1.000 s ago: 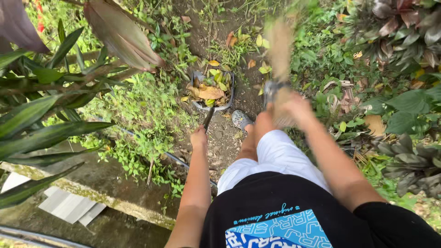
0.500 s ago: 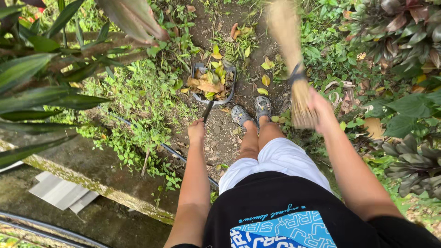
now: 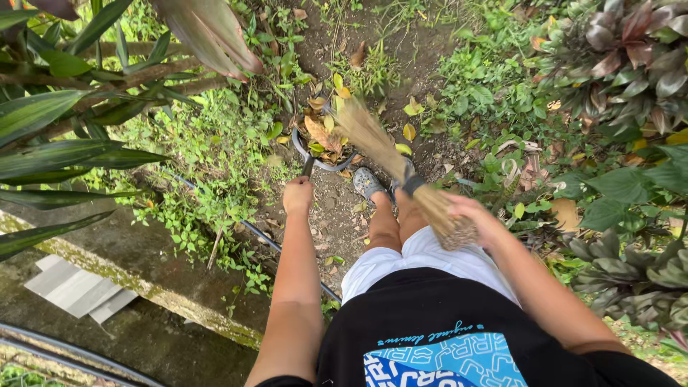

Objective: The person sweeps leaves and dirt from a path using a broom and a dustpan, moving between various plants and garden areas.

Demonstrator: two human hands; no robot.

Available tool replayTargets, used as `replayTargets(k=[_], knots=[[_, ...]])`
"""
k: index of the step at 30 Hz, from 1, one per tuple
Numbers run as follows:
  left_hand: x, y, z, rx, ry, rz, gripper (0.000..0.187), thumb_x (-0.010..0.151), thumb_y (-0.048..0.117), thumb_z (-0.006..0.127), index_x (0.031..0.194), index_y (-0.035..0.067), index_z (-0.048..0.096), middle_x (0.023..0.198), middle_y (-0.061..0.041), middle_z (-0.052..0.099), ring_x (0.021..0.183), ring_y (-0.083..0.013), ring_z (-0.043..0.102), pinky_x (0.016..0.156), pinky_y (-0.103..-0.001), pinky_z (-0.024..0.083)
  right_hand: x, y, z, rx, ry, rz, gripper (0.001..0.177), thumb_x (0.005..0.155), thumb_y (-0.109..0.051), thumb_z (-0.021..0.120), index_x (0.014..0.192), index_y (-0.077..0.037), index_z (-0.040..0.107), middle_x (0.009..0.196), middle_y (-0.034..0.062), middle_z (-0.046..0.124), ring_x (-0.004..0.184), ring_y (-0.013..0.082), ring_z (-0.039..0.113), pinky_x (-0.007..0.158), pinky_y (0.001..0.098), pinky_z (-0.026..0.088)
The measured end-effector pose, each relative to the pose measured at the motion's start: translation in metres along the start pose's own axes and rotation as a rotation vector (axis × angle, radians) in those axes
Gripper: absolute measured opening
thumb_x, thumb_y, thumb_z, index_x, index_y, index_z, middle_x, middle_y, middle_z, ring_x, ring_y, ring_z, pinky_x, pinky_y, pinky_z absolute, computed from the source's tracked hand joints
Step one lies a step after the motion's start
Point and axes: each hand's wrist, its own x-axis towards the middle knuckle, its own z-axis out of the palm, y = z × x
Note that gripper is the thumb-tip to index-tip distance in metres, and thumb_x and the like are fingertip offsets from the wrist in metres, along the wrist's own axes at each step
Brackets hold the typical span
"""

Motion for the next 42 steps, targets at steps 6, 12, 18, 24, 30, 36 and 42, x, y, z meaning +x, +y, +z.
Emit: replayTargets(k=[6, 12, 18, 24, 30, 36, 42], knots=[[0.004, -0.005, 0.019, 0.034, 0.061, 0.003, 0.033, 0.087, 0.031, 0.062, 0.115, 0.025, 0.079, 0.111, -0.013, 0.075, 0.103, -0.0335, 0.071, 0.093, -0.043, 0.054, 0.064, -0.105, 0.003, -0.046, 0.165, -0.219, 0.082, 0.081, -0.025, 0.066, 0.159, -0.008, 0.042, 0.139, 0.016, 0.061, 0.113, 0.0232, 0.063, 0.095, 0.0401, 0.052], [0.018, -0.019, 0.039, 0.015, 0.082, -0.004, 0.032, 0.087, 0.03, 0.062, 0.113, 0.025, 0.079, 0.105, -0.013, 0.076, 0.098, -0.0334, 0.073, 0.089, -0.043, 0.056, 0.161, -0.024, 0.011, -0.806, 0.085, -0.315, 0.086, 0.076, -0.024, 0.077, 0.153, -0.003, 0.047, 0.138, 0.0134, 0.066, 0.119, 0.0193, 0.065, 0.099, 0.0303, 0.051], [0.013, -0.046, 0.042, -0.2, 0.118, -0.02, 0.029, 0.087, 0.027, 0.066, 0.111, 0.019, 0.079, 0.094, -0.013, 0.078, 0.081, -0.0262, 0.075, 0.077, -0.039, 0.057, 0.052, 0.001, -0.017, -0.097, -0.12, 0.083, 0.087, 0.074, -0.026, 0.071, 0.155, -0.007, 0.047, 0.135, 0.018, 0.064, 0.11, 0.0282, 0.065, 0.091, 0.0404, 0.055], [-0.029, -0.073, 0.039, -0.644, 0.121, -0.197, 0.028, 0.089, 0.011, 0.065, 0.113, 0.007, 0.078, 0.084, -0.011, 0.074, 0.063, -0.0169, 0.068, 0.055, -0.03, 0.05, 0.039, -0.118, 0.008, -0.101, -0.038, -0.21, 0.101, 0.063, -0.03, 0.072, 0.157, -0.008, 0.04, 0.151, 0.0115, 0.053, 0.128, 0.029, 0.058, 0.101, 0.0447, 0.054], [-0.033, -0.079, 0.037, -0.971, 0.142, -0.338, 0.028, 0.091, 0.003, 0.058, 0.115, 0.001, 0.072, 0.085, -0.009, 0.071, 0.06, -0.0176, 0.066, 0.049, -0.034, 0.051, 0.175, -0.242, 0.091, -0.424, 0.088, -0.438, 0.077, 0.083, -0.012, 0.062, 0.157, -0.008, 0.04, 0.136, 0.0091, 0.064, 0.111, 0.0203, 0.069, 0.095, 0.034, 0.056], [-0.006, -0.061, 0.047, -0.303, 0.272, -0.219, 0.03, 0.093, 0.028, 0.062, 0.107, 0.007, 0.078, 0.089, -0.02, 0.075, 0.077, -0.0293, 0.072, 0.075, -0.042, 0.056, 0.188, -0.08, 0.082, -1.194, 0.053, -0.335, 0.073, 0.082, -0.036, 0.068, 0.147, -0.01, 0.048, 0.127, 0.0188, 0.067, 0.116, 0.0339, 0.066, 0.099, 0.0423, 0.051], [0.009, -0.068, 0.06, -0.241, 0.196, -0.168, 0.033, 0.093, 0.026, 0.053, 0.102, 0.006, 0.078, 0.089, -0.023, 0.075, 0.088, -0.0387, 0.075, 0.082, -0.045, 0.057, 0.09, -0.012, 0.008, -0.562, -0.277, -0.008, 0.079, 0.076, -0.02, 0.073, 0.15, 0.001, 0.054, 0.127, 0.016, 0.071, 0.105, 0.0191, 0.065, 0.092, 0.0311, 0.052]])
